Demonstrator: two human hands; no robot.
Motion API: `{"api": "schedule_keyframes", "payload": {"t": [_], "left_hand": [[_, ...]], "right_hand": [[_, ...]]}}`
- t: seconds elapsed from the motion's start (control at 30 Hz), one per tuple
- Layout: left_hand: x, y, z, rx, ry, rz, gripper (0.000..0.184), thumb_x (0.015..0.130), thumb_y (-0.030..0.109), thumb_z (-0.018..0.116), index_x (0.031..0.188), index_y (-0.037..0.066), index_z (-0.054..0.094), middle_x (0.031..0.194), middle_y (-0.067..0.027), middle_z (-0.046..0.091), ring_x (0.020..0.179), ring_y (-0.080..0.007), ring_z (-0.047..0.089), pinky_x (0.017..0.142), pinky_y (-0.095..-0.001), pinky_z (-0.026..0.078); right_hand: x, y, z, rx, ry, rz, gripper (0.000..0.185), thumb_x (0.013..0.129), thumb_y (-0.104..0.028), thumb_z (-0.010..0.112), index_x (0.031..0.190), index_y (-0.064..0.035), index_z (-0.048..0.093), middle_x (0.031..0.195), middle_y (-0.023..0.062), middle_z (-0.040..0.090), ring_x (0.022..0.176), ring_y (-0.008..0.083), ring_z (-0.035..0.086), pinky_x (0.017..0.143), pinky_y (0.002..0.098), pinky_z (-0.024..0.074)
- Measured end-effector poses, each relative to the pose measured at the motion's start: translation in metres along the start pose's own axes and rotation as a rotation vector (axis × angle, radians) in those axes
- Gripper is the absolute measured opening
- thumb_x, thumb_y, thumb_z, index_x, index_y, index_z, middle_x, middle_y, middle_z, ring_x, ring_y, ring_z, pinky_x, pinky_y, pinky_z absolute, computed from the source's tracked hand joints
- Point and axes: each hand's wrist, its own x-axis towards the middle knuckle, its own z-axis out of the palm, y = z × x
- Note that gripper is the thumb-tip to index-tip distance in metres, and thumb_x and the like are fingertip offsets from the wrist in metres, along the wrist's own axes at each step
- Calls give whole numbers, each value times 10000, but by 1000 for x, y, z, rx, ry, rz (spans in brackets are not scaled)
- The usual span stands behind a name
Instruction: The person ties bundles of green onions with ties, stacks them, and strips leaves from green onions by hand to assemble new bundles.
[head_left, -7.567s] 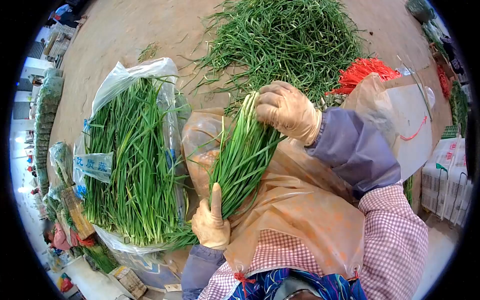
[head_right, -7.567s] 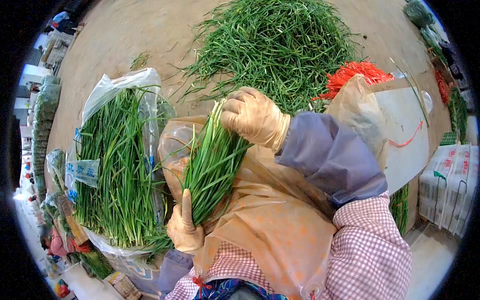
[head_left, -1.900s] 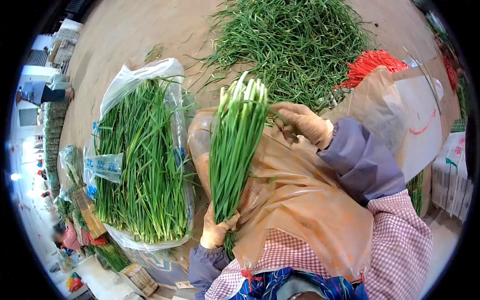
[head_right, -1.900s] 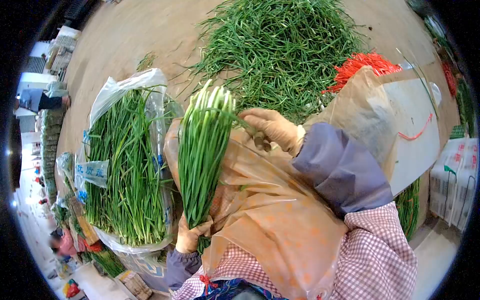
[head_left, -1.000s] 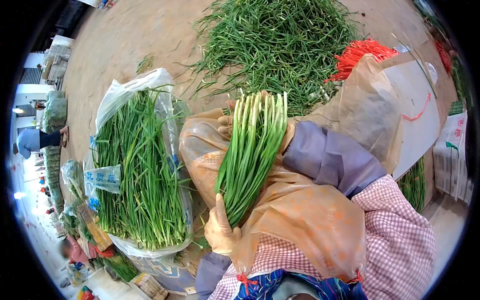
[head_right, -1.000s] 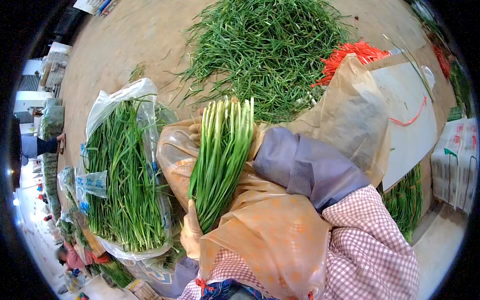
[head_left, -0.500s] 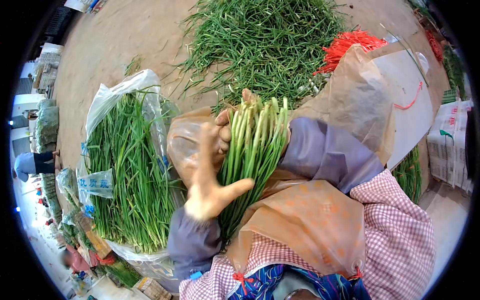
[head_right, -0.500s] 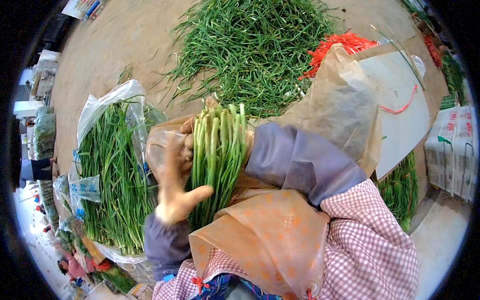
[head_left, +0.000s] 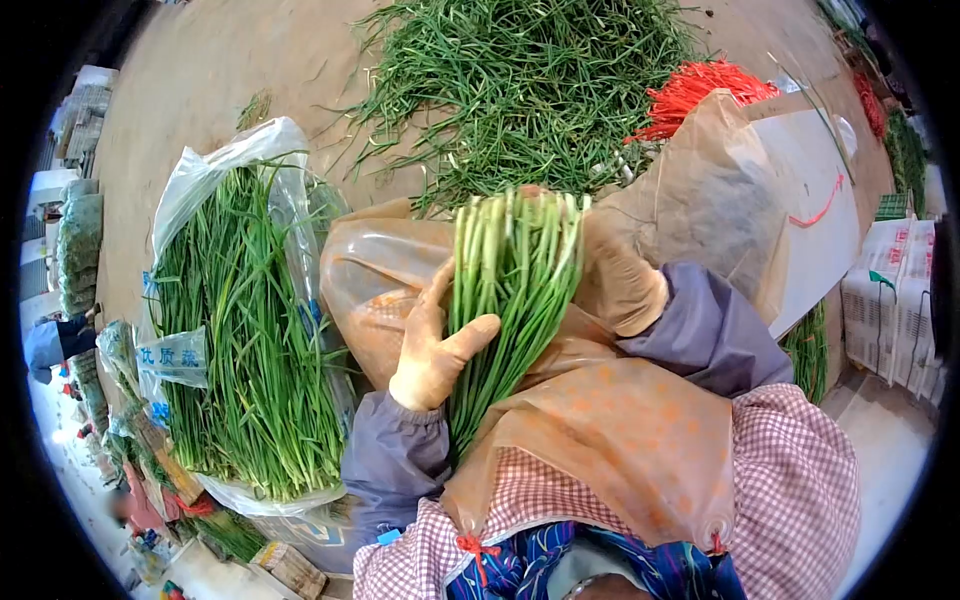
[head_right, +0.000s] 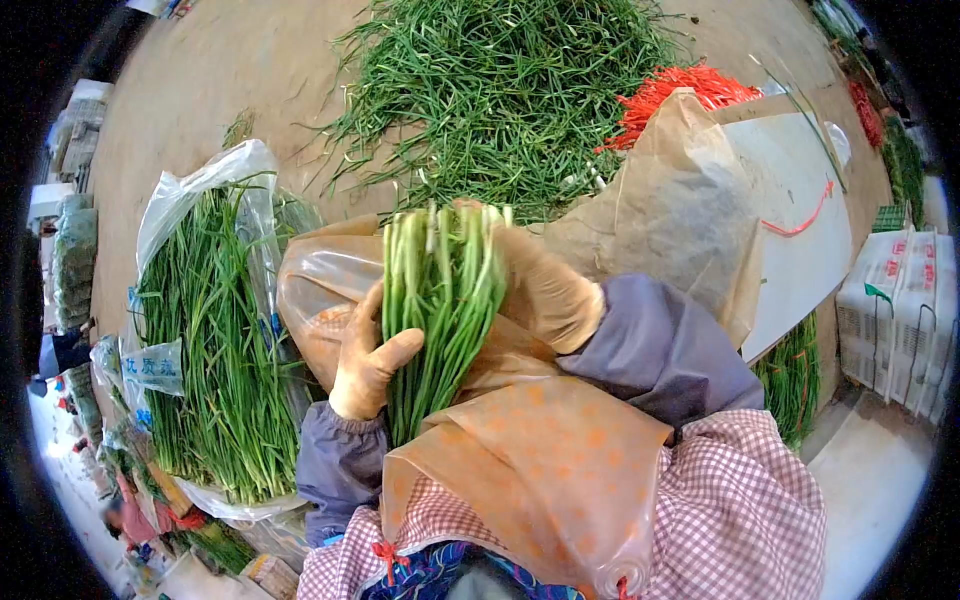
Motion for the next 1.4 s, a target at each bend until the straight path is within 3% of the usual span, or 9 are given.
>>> {"api": "schedule_keyframes", "payload": {"t": [0.1,0.3,0.4,0.57,0.7,0.8,1.0,1.27,1.4], "left_hand": [[1,-2,5,41,63,-12,635,820,147,649,1375,-54,417,1283,-140,552,1176,-212,519,1032,-324,388],[-4,-11,-5,-382,4,-136,595,811,114,604,1361,-39,434,1229,-138,584,1086,-194,581,952,-304,468],[-5,-22,6,-479,74,-146,597,803,116,605,1356,-38,441,1203,-132,599,1055,-201,601,934,-302,483],[-6,-25,0,-440,63,-101,623,798,123,612,1369,-38,421,1211,-129,594,1063,-202,599,933,-312,485],[-5,-20,8,-512,59,-89,614,803,119,594,1366,-49,418,1243,-137,569,1074,-200,589,940,-317,478],[-2,-30,10,-348,109,-24,608,809,111,580,1369,-56,411,1253,-148,556,1085,-206,581,952,-320,470],[-4,-29,10,-149,120,40,713,797,122,668,1412,-56,355,1288,-151,531,1139,-206,546,984,-322,442],[-2,-28,15,-92,115,31,819,751,27,729,1448,-46,304,1341,-139,501,1197,-207,509,1037,-330,400],[-2,-26,12,49,118,67,724,783,12,656,1431,-50,337,1316,-141,514,1178,-204,517,1022,-324,407]], "right_hand": [[14,12,7,-212,134,-89,569,864,-94,686,1367,-83,421,1167,51,612,1034,185,614,923,322,505],[7,4,-5,-150,-132,72,581,832,-111,712,1351,-36,461,1211,76,610,1082,193,605,973,334,479],[-1,7,-12,-337,130,-57,610,827,-63,721,1370,-41,445,1212,66,611,1079,186,607,955,325,488],[-11,-25,5,-1621,207,-986,657,825,-378,734,1334,-40,495,1297,131,557,1202,266,531,1129,405,292],[-16,-11,35,-2455,-37,-702,659,809,-623,587,1129,-47,622,1193,114,593,1242,277,490,1157,577,21],[-6,-7,34,-2529,0,-325,573,779,-511,650,1116,-50,605,1096,96,601,1174,295,512,1140,597,76],[3,4,32,-2404,73,-209,489,762,-359,702,1126,-65,559,1066,115,598,1148,317,522,1110,612,184],[-2,13,18,-2282,131,-559,617,723,-292,755,1239,-81,489,1054,103,613,1149,327,527,1116,589,200],[16,20,19,-2569,131,-381,528,736,-236,704,1218,-110,526,918,64,627,1053,304,565,1106,595,193]]}}
